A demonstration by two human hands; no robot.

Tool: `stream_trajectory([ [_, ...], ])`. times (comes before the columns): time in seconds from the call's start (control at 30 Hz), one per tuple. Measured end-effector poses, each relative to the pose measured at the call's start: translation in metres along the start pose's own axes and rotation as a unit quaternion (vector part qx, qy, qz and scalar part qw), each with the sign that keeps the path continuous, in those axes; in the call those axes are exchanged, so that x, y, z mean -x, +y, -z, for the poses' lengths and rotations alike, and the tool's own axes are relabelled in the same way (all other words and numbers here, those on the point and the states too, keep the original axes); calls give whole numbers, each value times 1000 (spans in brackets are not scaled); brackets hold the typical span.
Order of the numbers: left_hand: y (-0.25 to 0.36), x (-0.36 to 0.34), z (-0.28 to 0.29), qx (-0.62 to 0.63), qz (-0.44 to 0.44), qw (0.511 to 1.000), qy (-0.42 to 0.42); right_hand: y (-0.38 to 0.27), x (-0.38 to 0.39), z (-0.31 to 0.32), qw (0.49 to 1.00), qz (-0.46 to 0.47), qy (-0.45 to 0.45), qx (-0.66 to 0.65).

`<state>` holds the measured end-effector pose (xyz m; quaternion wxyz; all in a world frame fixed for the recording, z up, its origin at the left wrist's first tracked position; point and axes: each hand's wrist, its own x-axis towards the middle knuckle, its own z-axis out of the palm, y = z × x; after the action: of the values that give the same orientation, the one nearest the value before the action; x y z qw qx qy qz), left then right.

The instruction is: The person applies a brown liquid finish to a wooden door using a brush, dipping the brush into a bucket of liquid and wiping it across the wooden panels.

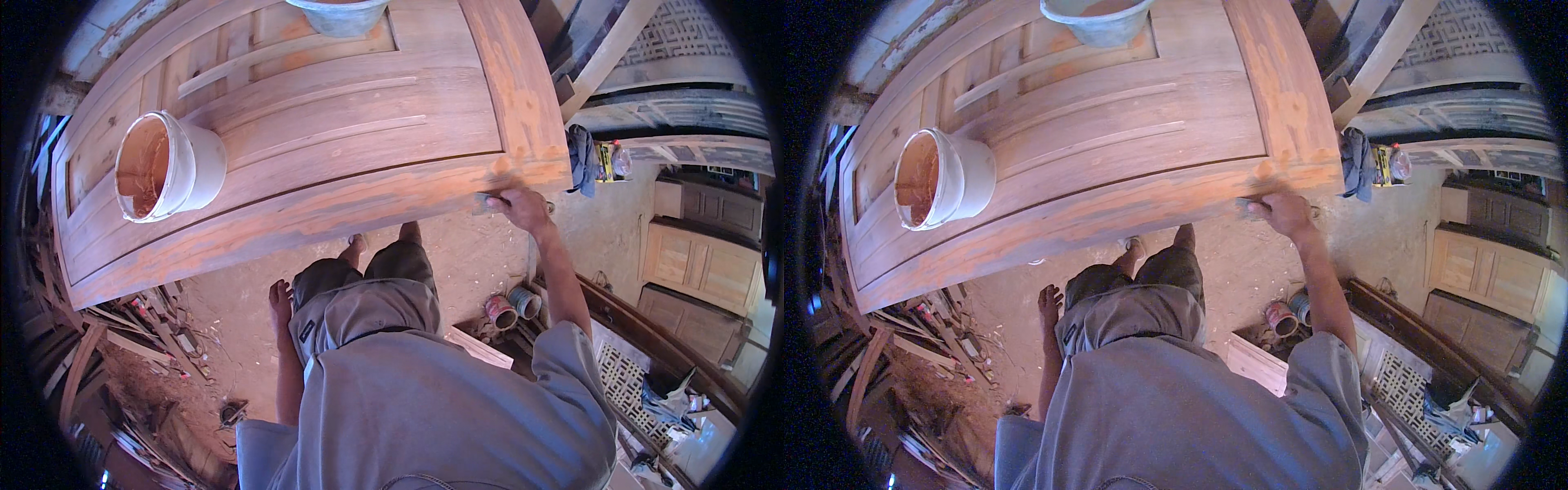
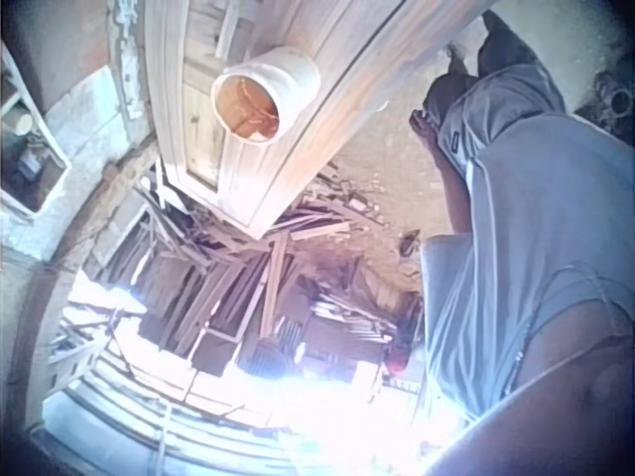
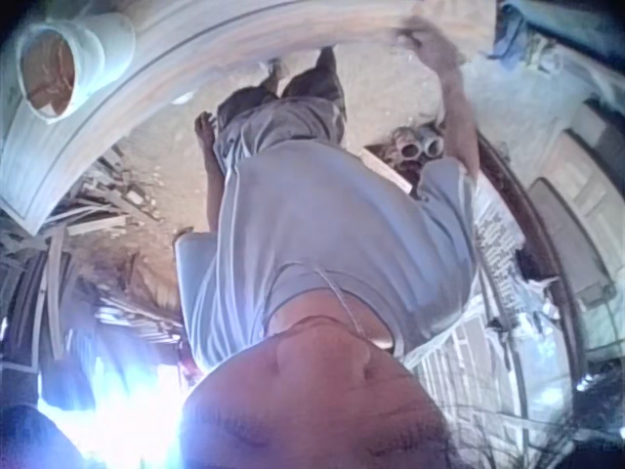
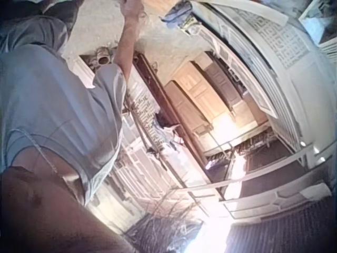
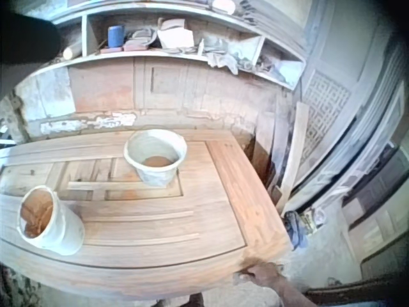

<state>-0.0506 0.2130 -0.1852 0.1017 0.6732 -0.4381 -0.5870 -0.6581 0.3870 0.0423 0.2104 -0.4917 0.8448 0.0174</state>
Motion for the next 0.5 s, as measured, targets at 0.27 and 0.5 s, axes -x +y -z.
stream_trajectory([
  [0.27,-7,-4,-23,-37,11,999,-19,-47,-9,-7,997,-38,-49,46],
  [0.5,0,2,-27,-6,-22,1000,3,-140,-17,-21,977,71,-38,-197],
])
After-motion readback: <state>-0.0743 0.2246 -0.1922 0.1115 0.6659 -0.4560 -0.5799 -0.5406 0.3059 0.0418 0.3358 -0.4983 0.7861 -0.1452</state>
